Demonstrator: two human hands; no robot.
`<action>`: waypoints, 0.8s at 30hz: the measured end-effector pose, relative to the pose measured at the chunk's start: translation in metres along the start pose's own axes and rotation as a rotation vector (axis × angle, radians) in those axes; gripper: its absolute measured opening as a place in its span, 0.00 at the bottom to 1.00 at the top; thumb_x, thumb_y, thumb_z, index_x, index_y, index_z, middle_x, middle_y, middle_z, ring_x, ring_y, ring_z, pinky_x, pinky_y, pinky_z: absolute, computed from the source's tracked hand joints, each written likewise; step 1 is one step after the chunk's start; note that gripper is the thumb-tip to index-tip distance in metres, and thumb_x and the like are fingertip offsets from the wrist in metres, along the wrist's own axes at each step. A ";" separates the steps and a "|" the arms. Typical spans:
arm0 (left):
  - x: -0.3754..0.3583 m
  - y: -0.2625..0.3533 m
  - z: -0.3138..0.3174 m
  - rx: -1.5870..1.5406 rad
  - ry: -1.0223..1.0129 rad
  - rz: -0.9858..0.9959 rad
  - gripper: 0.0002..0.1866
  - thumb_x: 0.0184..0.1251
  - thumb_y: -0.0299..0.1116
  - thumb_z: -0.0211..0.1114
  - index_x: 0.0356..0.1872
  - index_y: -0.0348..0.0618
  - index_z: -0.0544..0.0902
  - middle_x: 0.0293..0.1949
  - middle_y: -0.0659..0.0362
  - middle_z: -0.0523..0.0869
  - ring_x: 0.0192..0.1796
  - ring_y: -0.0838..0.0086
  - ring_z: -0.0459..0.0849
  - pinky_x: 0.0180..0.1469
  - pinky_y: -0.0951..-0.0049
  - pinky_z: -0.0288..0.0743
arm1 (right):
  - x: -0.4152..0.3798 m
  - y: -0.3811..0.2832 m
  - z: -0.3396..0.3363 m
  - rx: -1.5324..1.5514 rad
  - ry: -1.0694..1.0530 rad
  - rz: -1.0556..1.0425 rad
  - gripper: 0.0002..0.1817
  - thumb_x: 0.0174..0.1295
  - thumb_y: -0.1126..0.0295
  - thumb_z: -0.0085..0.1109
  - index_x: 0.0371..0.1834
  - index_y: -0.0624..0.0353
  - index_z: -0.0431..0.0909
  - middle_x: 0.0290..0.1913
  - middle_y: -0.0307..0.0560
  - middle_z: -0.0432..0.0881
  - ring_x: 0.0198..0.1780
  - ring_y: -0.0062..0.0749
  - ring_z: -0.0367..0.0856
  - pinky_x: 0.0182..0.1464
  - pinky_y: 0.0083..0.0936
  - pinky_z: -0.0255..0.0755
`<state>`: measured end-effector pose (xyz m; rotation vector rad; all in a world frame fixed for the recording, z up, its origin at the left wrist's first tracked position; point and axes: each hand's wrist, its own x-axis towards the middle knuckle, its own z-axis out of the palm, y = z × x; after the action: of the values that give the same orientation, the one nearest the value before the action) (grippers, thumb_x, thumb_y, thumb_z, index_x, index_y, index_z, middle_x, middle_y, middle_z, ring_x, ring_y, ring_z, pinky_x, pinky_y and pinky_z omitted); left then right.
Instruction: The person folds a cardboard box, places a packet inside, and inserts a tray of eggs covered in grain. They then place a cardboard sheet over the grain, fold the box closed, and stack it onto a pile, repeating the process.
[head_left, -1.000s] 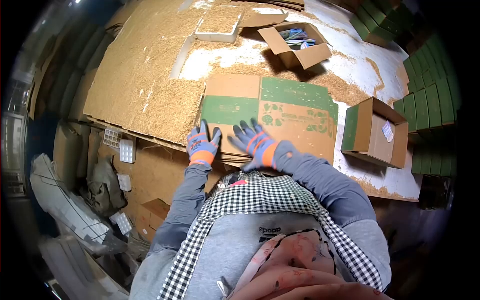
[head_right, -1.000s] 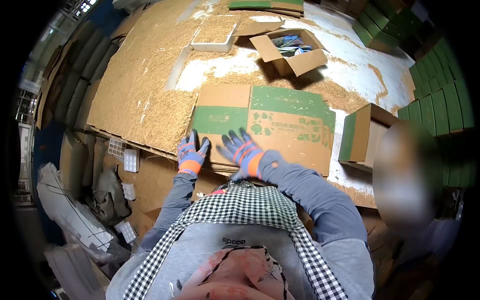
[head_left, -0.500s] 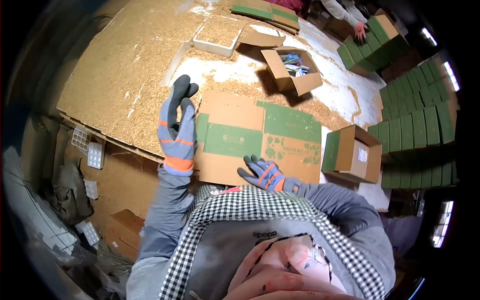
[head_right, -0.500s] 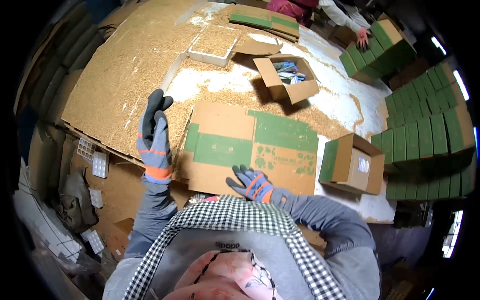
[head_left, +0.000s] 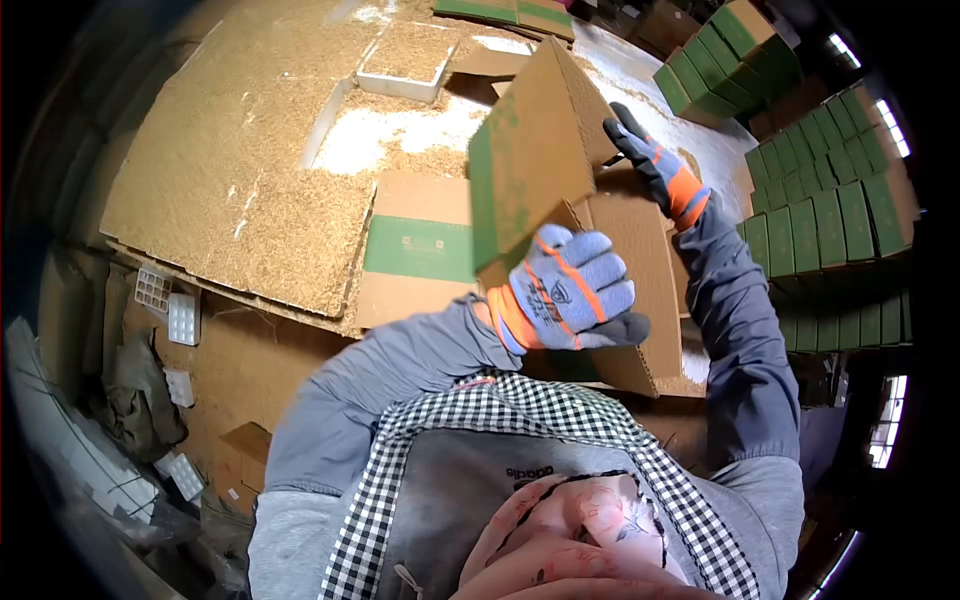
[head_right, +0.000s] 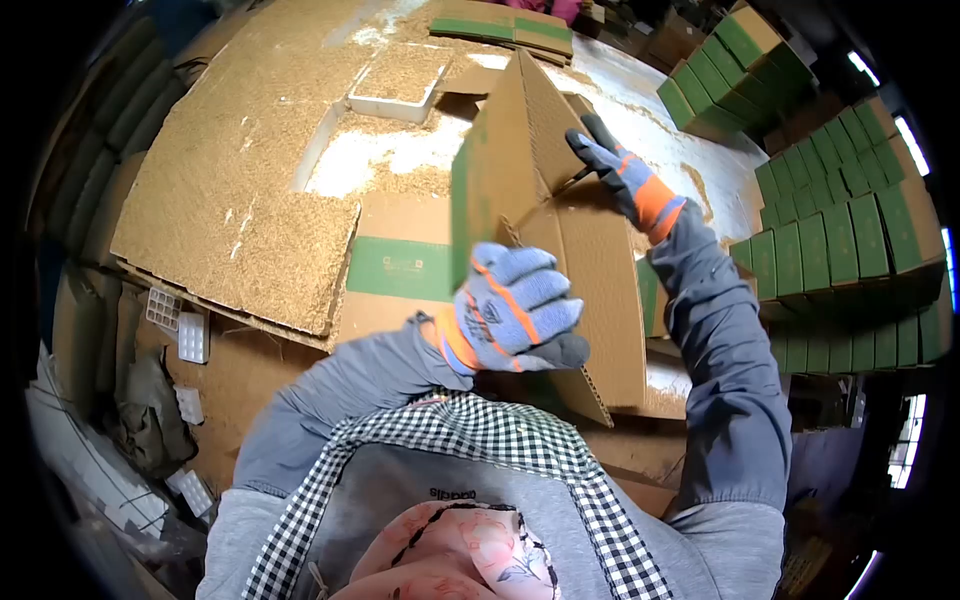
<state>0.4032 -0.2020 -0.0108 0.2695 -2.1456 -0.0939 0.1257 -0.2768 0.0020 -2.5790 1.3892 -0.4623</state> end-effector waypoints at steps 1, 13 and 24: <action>0.015 -0.006 -0.026 0.044 -0.030 0.007 0.16 0.57 0.53 0.53 0.27 0.54 0.79 0.31 0.65 0.78 0.38 0.70 0.75 0.38 0.62 0.63 | -0.008 -0.001 -0.008 0.022 -0.054 0.022 0.29 0.61 0.70 0.53 0.67 0.51 0.59 0.68 0.58 0.56 0.62 0.44 0.67 0.60 0.29 0.64; 0.000 -0.116 -0.081 0.588 -0.237 -0.296 0.35 0.56 0.55 0.59 0.59 0.40 0.68 0.52 0.49 0.78 0.55 0.60 0.75 0.66 0.58 0.55 | 0.035 -0.125 0.042 -0.287 0.090 0.024 0.20 0.52 0.54 0.62 0.46 0.52 0.80 0.31 0.45 0.83 0.35 0.36 0.82 0.35 0.28 0.74; -0.101 -0.088 -0.084 -0.443 0.266 -0.818 0.32 0.65 0.29 0.51 0.69 0.38 0.50 0.68 0.49 0.56 0.70 0.63 0.55 0.69 0.68 0.48 | -0.137 -0.081 0.100 -0.366 0.159 0.258 0.23 0.60 0.63 0.52 0.58 0.60 0.69 0.54 0.51 0.75 0.54 0.41 0.73 0.55 0.31 0.68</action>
<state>0.5406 -0.2617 -0.0617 0.8248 -1.5795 -0.9311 0.1534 -0.1173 -0.0933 -2.6185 1.9967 -0.4111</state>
